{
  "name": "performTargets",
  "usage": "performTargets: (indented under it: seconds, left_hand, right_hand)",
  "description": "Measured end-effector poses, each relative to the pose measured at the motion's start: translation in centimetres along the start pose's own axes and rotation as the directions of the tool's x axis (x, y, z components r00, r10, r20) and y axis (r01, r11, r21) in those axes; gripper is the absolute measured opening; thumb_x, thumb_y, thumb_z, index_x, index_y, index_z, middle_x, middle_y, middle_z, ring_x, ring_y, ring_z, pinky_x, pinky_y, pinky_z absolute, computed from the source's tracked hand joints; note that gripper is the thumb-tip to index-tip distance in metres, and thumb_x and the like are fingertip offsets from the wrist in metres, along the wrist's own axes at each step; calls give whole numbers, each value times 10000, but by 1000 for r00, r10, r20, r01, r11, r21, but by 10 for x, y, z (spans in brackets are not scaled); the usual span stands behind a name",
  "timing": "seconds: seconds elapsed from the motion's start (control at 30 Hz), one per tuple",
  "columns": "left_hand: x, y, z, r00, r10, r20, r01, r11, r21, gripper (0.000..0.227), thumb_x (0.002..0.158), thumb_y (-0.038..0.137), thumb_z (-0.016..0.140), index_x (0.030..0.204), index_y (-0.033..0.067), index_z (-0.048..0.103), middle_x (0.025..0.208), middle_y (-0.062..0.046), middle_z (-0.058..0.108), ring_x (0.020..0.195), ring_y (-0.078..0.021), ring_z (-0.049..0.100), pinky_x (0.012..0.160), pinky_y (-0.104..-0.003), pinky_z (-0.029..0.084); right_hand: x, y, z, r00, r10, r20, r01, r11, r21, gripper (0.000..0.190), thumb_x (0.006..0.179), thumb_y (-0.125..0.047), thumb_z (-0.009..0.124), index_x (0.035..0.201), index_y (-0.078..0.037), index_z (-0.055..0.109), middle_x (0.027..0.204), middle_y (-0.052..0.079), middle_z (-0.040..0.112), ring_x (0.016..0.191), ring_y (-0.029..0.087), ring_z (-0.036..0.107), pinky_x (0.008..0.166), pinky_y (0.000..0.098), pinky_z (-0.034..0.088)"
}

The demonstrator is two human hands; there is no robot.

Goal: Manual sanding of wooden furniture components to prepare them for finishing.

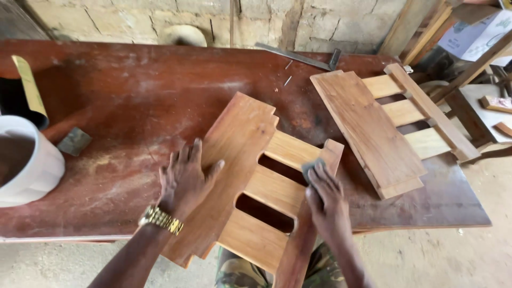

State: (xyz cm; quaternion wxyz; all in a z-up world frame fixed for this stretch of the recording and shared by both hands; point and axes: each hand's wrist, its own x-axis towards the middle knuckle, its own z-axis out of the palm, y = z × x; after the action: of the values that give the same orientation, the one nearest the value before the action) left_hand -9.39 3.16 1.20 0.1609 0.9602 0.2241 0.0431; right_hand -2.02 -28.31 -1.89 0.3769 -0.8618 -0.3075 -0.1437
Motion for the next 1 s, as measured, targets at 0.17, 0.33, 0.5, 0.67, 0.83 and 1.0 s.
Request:
performTargets:
  seconds: [0.17,0.33,0.5,0.67,0.83,1.0]
  left_hand:
    - [13,18,-15,982,-132,139,134,991,-5,1052,801,695,702,1539,90,258,1603,-315,227,1370,-523,275,1041,-702,303]
    - [63,-10,13,995,-63,79,81,968,-238,1008,678,635,890,1352,-33,551,1206,-274,662,1112,-369,640,973,-511,517]
    - [75,34,-48,988,16,152,79,799,-597,480,730,478,839,881,39,716,705,-19,622,602,-172,539,534,-335,439]
    - [54,121,-149,971,229,65,-210,953,-219,606,890,617,645,652,65,566,546,-25,476,443,-177,441,406,-335,351]
    - [-15,206,-231,915,400,-50,-389,910,146,458,791,554,770,860,104,717,677,-28,529,581,-162,490,530,-338,446]
    - [-25,182,-220,832,555,14,-535,793,291,529,822,555,751,1028,70,700,767,-9,625,537,-137,554,502,-290,495]
  right_hand:
    - [-39,-49,5,993,70,-93,-67,997,38,468,921,-68,628,1377,21,574,1465,208,552,1408,377,474,1151,459,374]
    - [-51,-47,15,945,176,-277,-150,982,115,493,952,-50,582,1438,11,526,1472,191,561,1417,355,465,1174,444,363]
    - [-54,-53,8,911,203,-358,-192,979,65,459,967,-57,562,1422,6,543,1470,176,566,1406,346,475,1156,460,344]
    - [-68,-29,2,892,89,-442,-187,965,-184,395,972,-86,527,1355,-16,594,1429,180,605,1374,327,507,1129,506,351]
    - [-85,-3,-36,820,346,-457,-142,895,422,282,1094,-50,436,1236,-26,678,1390,179,669,1327,310,617,1115,427,478]
    - [-67,22,-51,660,577,-481,-163,734,659,253,1089,-124,492,1262,-31,652,1074,93,679,932,135,614,801,297,506]
